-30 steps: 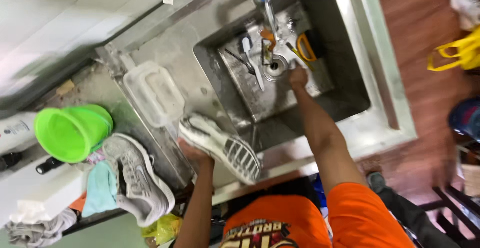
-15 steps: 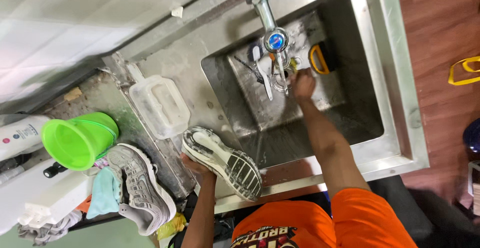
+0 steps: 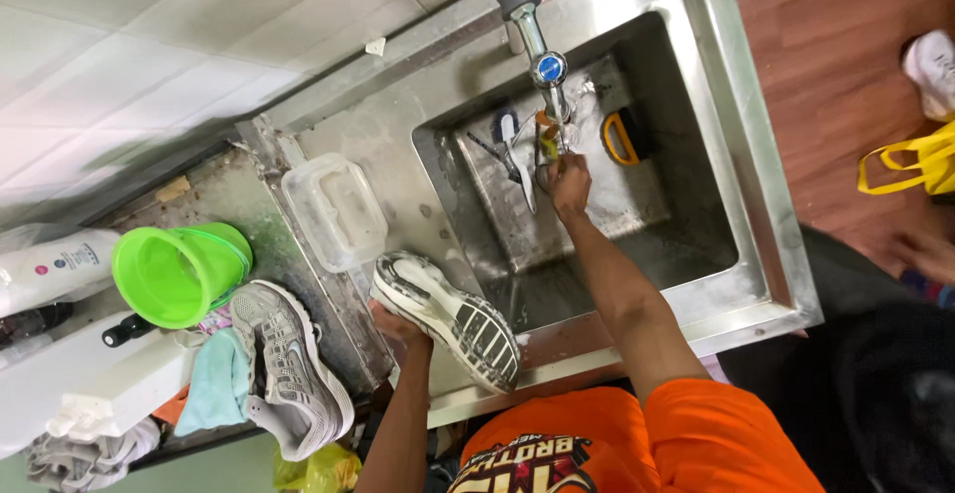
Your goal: The person cleans a pair of shoes by hand in a sink, using a cloth and a brush to scrub different parts of the shoes.
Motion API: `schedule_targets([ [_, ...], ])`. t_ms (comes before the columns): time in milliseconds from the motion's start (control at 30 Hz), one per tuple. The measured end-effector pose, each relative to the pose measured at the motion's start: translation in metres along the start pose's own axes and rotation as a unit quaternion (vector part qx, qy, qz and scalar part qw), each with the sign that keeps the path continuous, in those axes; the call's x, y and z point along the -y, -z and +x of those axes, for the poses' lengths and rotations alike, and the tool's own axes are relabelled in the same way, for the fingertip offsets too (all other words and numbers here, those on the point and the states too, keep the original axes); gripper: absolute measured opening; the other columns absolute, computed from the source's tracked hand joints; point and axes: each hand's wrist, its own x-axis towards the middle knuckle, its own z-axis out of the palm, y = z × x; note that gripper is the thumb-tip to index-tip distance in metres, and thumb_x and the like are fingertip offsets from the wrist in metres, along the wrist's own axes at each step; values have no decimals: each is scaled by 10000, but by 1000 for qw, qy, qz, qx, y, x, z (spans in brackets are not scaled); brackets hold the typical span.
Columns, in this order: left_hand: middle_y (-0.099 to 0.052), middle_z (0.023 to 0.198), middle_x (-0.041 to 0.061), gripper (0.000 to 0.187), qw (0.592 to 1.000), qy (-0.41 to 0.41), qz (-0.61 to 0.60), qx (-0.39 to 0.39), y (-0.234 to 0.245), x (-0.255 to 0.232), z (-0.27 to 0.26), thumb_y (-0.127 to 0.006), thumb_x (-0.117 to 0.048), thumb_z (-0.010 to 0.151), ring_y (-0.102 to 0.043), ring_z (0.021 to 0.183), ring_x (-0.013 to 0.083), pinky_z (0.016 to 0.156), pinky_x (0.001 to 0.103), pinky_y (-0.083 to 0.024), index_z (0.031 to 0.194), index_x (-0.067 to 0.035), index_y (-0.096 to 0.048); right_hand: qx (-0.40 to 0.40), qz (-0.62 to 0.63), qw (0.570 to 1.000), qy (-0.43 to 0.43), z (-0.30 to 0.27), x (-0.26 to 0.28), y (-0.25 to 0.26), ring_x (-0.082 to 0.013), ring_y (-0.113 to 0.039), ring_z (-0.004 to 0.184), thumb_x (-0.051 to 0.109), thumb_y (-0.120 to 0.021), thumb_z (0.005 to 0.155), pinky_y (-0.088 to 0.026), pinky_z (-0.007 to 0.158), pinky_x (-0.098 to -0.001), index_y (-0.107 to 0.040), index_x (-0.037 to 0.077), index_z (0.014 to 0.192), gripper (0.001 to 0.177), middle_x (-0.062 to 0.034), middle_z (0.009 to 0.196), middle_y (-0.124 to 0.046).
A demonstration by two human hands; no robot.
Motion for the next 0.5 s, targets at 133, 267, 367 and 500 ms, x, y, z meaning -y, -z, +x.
schedule_targets([
  [133,-570,866,50,379,999,26,-44,2,-16,-30,-18,-560,-418,1064,-485,719,186,700,406,-468,891,-83,-597,26,-26,999,5,-6,-1,19,-429,-709,949,143,-660,970,-599,801,-536,-719,42,1135,202,-136,1038,-610],
  [267,-657,1115,276,548,998,3,48,34,6,24,12,-475,-484,1136,-636,969,310,796,479,-508,1242,19,-663,-1,14,1000,-17,-35,38,80,-430,-716,840,189,-661,910,-571,742,-514,-767,47,1027,212,-196,869,-688],
  [367,-684,1194,155,524,999,31,-22,35,1,45,33,-557,-549,1100,-636,996,239,853,447,-517,1242,-61,-683,-117,133,979,100,-49,112,149,-320,-636,655,120,-696,868,-502,616,-403,-782,79,1025,183,-145,718,-617],
  [500,-673,1184,150,423,996,50,-66,32,3,38,25,-640,-438,1071,-610,1030,236,898,492,-499,1175,-31,-692,-196,245,897,312,-73,259,266,-205,-538,614,36,-678,848,-447,576,-329,-715,31,1338,492,-148,641,-487],
])
